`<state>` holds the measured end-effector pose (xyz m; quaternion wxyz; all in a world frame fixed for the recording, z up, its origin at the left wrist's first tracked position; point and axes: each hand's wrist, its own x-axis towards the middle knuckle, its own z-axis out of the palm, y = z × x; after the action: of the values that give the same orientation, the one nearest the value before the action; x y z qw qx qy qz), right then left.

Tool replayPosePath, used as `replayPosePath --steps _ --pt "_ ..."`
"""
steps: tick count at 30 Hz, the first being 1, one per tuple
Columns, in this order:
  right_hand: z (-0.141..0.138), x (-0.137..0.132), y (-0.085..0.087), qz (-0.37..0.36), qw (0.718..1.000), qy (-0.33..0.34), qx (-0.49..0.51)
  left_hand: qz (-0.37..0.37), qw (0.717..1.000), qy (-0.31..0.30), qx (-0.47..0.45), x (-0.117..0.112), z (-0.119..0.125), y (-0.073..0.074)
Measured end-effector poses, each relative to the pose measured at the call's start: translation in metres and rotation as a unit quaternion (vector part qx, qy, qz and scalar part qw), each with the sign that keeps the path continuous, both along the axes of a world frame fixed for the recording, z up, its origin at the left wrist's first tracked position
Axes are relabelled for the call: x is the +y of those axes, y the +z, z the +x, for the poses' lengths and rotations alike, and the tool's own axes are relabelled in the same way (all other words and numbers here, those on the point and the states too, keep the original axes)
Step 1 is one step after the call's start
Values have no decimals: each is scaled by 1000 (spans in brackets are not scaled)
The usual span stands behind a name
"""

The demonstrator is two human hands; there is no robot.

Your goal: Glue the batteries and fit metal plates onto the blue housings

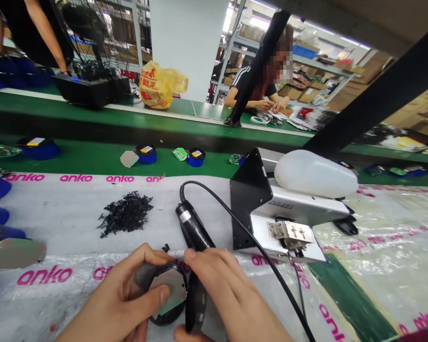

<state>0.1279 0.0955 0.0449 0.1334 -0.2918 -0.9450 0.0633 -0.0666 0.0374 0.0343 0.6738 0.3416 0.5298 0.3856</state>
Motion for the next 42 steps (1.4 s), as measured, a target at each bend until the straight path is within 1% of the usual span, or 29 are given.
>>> replayPosePath --steps 7,11,14,17,19,22,25,27,31,33,35,37,39,41,42 --pt "-3 -2 -2 -15 1000 1 20 2 1000 -1 6 -1 -1 -3" --pt "-1 -6 -4 -22 999 -4 31 3 1000 -6 -17 -2 0 -9" --pt "2 -8 -5 -1 999 9 30 29 997 -14 -65 -3 -4 -16" --pt "-1 -6 -4 72 995 66 27 41 989 -43 -132 -4 -15 -23" --pt "-4 -3 -3 109 989 95 22 42 978 -57 -195 -4 -23 -27" --pt "-10 3 -1 115 987 112 -7 46 959 -72 -270 -4 -32 -34" --pt "-11 7 0 99 986 133 -34 53 952 -84 -288 -3 -34 -36" --pt "-10 8 1 95 985 140 -43 53 956 -88 -276 -3 -35 -33" --pt "-12 8 1 105 983 140 -55 39 962 -110 -247 -6 -40 -23" --pt "-14 7 0 107 983 136 -57 60 960 -128 -241 -8 -42 -18" --pt "-16 5 1 126 983 125 -49 85 966 -143 -199 -10 -40 -15" --pt "-14 2 2 155 982 104 -26 86 982 -121 -113 -11 -31 -12" --pt "-8 0 3 154 983 96 -14 71 995 -68 -36 -9 -18 -11" --pt "1 0 4 129 988 82 3 62 998 -22 -16 -7 -7 -12" --pt "5 0 3 127 990 54 17 59 998 -15 -16 -6 -3 -13"
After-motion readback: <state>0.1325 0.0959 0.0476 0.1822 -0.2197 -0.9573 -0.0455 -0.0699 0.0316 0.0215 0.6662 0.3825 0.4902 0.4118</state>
